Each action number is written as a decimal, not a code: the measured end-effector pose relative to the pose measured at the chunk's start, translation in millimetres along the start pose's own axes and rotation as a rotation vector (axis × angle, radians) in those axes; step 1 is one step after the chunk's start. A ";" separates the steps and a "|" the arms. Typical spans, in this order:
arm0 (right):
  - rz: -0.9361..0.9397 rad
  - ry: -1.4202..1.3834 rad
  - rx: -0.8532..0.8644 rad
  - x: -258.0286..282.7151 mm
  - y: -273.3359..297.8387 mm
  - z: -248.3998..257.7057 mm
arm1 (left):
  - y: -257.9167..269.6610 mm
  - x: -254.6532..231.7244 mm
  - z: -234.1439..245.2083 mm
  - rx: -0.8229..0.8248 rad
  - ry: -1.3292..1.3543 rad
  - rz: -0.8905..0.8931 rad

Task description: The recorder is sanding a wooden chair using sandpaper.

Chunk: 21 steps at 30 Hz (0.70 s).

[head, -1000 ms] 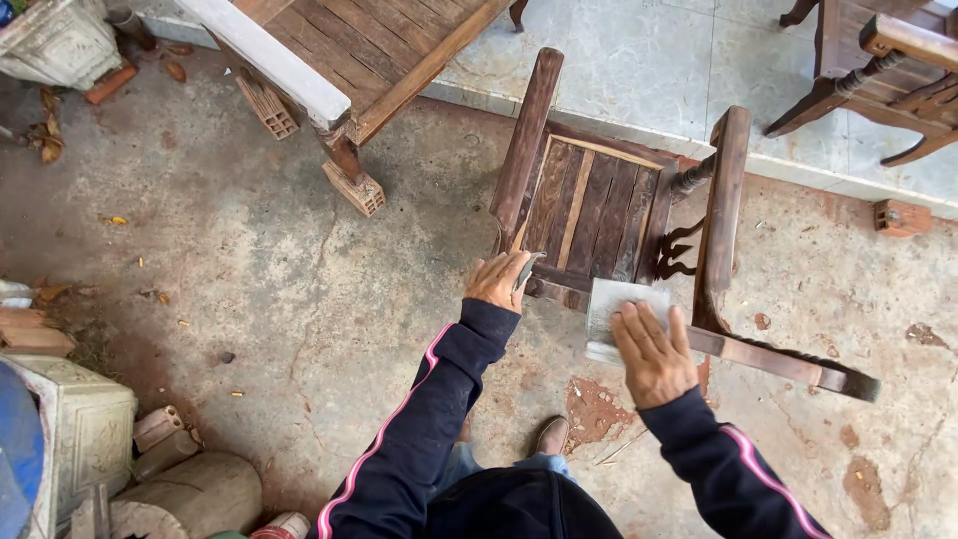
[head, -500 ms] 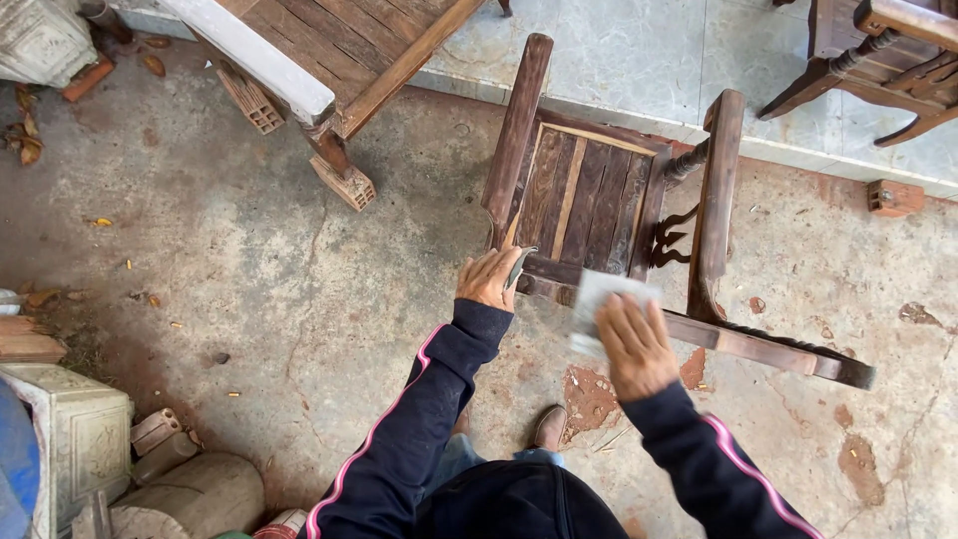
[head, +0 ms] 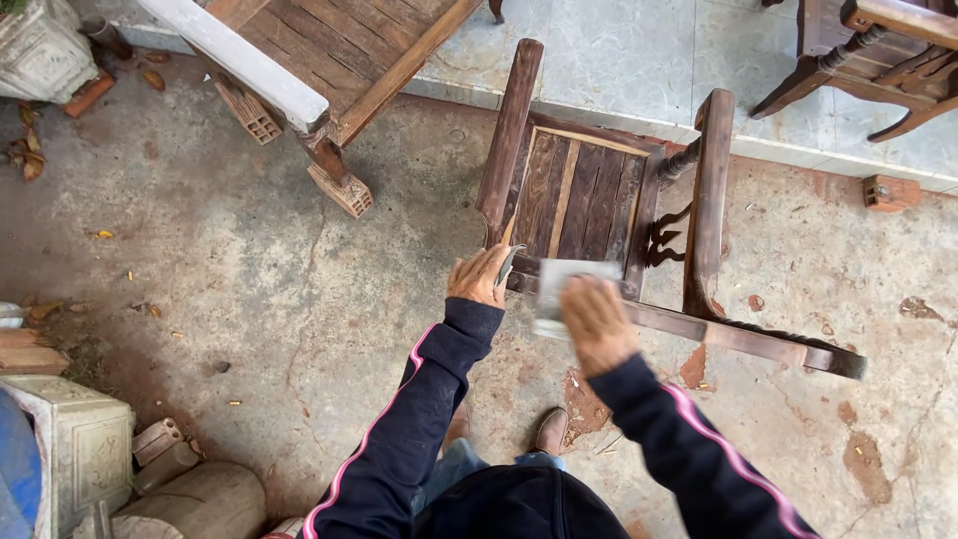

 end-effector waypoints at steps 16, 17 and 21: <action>0.025 -0.046 0.036 16.7 -21.5 25.9 | -1.2 -1.4 8.5 0.015 -0.007 -0.010; 0.046 -0.010 0.034 10.2 -8.8 22.1 | -1.0 -2.6 7.4 0.021 -0.002 -0.004; 0.090 0.009 -0.068 -21.6 32.3 39.5 | 1.4 0.8 0.4 0.010 -0.004 0.014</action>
Point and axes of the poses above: each hand's wrist, its own y-axis away from the middle knuckle, its own z-axis out of the back of the hand, x = y × z, the point moved 2 cm from there along -y, towards the middle knuckle, and after that the axes turned 2 degrees about -z, right-handed, at the moved point
